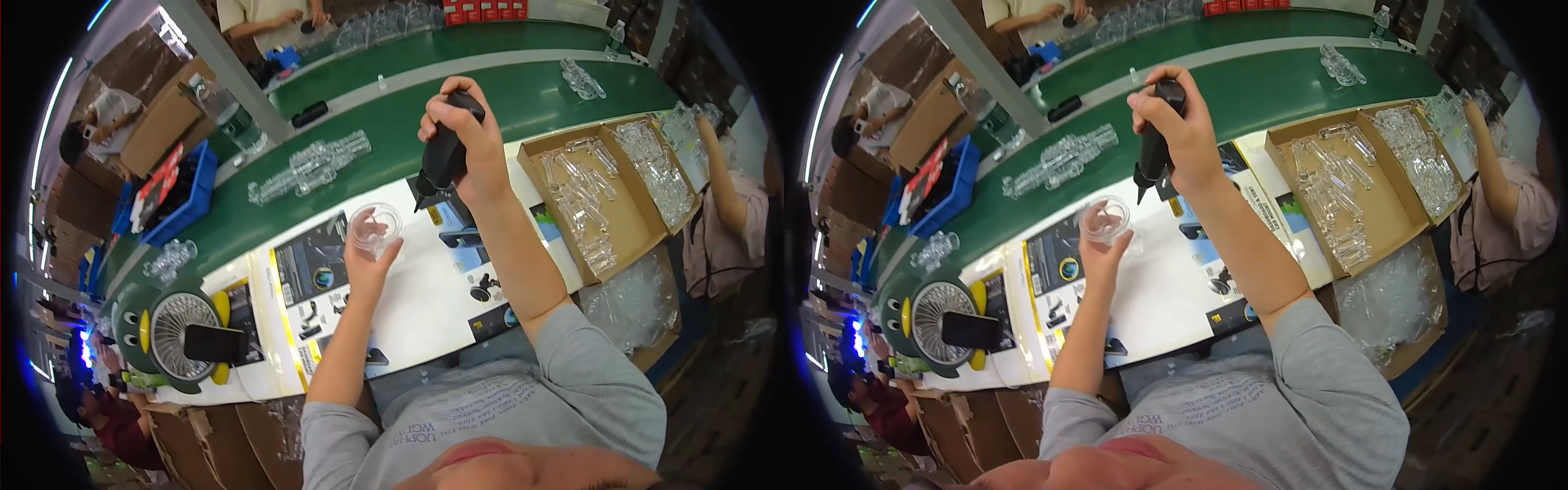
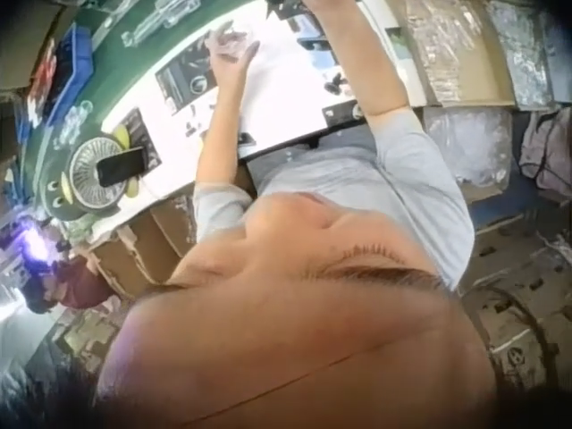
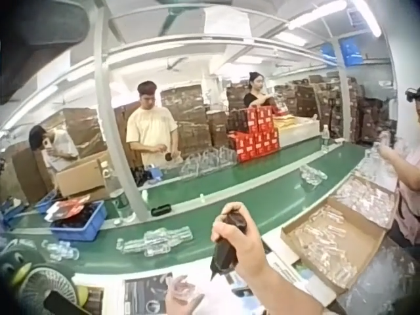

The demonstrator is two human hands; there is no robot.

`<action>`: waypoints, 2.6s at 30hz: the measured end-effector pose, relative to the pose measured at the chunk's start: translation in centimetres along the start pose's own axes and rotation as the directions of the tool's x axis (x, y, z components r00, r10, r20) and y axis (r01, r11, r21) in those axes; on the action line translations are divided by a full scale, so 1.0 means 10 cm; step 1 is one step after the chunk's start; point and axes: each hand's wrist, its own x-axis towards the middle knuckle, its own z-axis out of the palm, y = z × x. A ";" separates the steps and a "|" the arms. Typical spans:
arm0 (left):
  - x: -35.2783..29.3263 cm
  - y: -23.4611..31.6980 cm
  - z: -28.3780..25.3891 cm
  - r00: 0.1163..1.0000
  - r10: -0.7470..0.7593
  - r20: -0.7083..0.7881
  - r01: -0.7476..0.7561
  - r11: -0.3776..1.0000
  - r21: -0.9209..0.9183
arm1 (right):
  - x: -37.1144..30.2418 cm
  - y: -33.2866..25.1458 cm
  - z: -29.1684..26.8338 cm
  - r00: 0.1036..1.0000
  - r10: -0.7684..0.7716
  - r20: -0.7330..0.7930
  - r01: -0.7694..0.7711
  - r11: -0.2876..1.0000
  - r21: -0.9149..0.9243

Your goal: Applying liquid from a squeeze bottle to plastic components and assembling them at a factory workstation.

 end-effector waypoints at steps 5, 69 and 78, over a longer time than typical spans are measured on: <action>-0.01 0.10 -0.01 1.000 -0.003 0.000 0.003 0.955 0.297 | -0.08 0.06 0.10 0.999 -0.020 0.050 0.020 1.000 -0.006; -0.10 0.13 0.08 0.984 0.162 0.076 -0.174 0.963 0.204 | -0.12 0.15 0.04 0.988 0.021 0.153 -0.041 0.990 0.134; -0.10 0.11 0.09 0.980 0.185 0.077 -0.198 0.951 0.239 | -0.13 0.14 0.04 0.991 0.016 0.130 -0.031 0.992 0.120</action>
